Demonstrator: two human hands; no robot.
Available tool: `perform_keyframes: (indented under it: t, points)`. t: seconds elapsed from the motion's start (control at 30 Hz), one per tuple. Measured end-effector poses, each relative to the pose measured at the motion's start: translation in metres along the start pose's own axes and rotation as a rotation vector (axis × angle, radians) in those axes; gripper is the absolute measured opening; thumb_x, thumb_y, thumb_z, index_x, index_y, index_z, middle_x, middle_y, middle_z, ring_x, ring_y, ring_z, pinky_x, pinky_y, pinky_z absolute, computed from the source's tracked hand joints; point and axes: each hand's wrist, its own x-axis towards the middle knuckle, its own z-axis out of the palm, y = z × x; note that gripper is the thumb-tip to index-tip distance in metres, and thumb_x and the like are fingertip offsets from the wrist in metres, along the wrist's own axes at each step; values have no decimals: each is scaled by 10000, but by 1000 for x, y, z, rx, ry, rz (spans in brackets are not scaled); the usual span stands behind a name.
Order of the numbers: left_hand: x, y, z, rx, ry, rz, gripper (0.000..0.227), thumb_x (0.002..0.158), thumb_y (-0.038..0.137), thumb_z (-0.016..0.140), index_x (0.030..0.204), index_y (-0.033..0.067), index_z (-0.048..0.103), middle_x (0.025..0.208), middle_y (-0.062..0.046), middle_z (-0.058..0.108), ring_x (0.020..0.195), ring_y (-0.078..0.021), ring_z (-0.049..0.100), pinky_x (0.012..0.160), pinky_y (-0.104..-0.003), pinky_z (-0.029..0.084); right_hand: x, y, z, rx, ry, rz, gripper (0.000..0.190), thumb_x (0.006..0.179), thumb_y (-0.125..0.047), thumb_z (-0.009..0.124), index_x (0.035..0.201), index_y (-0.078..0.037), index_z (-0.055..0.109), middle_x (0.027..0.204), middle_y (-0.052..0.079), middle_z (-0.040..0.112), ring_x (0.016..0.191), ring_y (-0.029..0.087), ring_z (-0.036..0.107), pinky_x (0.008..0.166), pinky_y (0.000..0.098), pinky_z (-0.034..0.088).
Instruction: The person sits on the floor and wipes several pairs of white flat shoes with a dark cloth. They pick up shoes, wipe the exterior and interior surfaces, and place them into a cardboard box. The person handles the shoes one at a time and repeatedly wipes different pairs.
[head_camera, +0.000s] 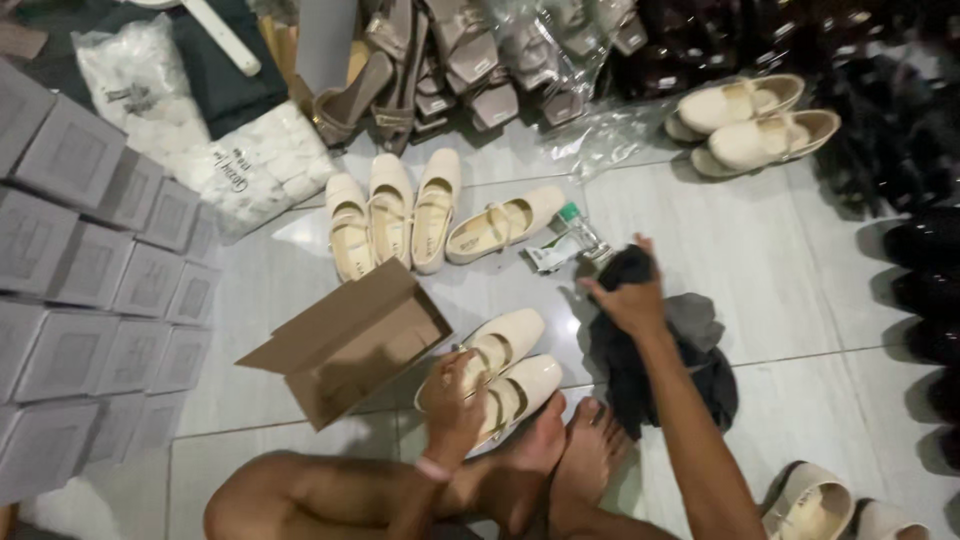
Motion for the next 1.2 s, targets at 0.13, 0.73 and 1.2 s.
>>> perform_keyframes:
  t: [0.13,0.73,1.2]
  points:
    - [31,27,67,-298,-130,-127,339,926,109,676,1258,58,632,1210,-164,609,1129,-324,631,911,-418,521,28,3,41,-248,-267,65,465,865,-418,829,963,12,685,1008,287,674,1005,482,599,1014,539,426]
    - [85,84,125,-597,-171,-22,382,883,125,780,1249,66,691,1209,-135,722,1138,-325,694,1001,-400,529,-113,-24,-35,685,220,261,283,943,-81,668,1201,35,676,1127,142,736,1049,197,695,922,339,531]
    - [71,58,129,-512,-298,62,611,802,-58,616,1395,87,600,1320,-176,649,1228,-379,625,1035,-417,510,-70,-56,-32,602,210,-38,580,805,-141,853,1299,21,597,1253,160,681,1107,246,697,944,329,553]
